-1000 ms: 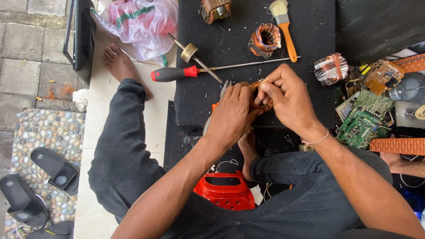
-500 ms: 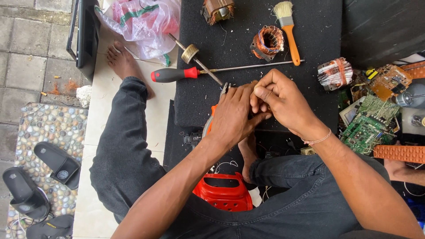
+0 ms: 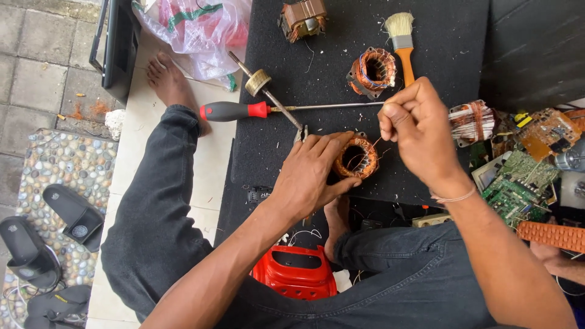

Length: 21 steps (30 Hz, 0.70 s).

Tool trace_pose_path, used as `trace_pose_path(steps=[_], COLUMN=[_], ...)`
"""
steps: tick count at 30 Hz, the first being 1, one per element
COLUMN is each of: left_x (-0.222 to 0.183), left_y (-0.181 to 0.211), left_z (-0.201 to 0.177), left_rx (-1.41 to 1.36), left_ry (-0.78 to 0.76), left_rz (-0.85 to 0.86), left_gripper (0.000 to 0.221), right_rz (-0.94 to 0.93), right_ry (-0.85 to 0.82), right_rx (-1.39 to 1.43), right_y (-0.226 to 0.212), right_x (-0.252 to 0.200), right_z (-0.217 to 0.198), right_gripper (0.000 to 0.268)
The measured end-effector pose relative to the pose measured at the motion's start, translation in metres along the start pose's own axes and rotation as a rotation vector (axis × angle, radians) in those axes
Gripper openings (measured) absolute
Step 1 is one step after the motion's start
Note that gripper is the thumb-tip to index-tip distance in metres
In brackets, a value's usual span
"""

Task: Connecting and organizing copper winding wires on a motor stator during a repair process.

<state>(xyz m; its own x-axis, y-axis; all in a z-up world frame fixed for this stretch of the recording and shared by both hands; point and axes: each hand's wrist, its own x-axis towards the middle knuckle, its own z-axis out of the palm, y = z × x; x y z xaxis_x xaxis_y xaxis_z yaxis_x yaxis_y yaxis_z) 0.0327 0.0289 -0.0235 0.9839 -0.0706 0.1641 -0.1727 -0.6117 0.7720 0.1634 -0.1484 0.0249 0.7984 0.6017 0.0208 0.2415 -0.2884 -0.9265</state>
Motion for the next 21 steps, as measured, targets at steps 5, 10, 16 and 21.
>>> trace_pose_path(steps=[5,10,16,21], left_x=[0.004,0.009,0.012,0.012], left_y=[-0.003,0.005,0.002,0.004], left_z=[-0.001,-0.007,0.001,0.018], left_rx=[-0.046,-0.118,-0.049,0.309], left_ry=[-0.001,-0.017,-0.007,0.199], left_rz=[-0.025,-0.025,0.044,0.096], left_gripper=[0.076,0.065,0.045,0.026], right_rz=[0.041,0.067,0.147,0.113], right_ry=[-0.094,-0.070,-0.127,-0.188], right_rx=[0.070,0.172,0.198,0.141], right_y=[0.001,-0.011,-0.043,-0.053], right_x=[0.004,0.001,-0.006,-0.010], right_z=[0.004,-0.002,-0.007,-0.006], right_gripper=[0.001,0.003,0.011,0.010])
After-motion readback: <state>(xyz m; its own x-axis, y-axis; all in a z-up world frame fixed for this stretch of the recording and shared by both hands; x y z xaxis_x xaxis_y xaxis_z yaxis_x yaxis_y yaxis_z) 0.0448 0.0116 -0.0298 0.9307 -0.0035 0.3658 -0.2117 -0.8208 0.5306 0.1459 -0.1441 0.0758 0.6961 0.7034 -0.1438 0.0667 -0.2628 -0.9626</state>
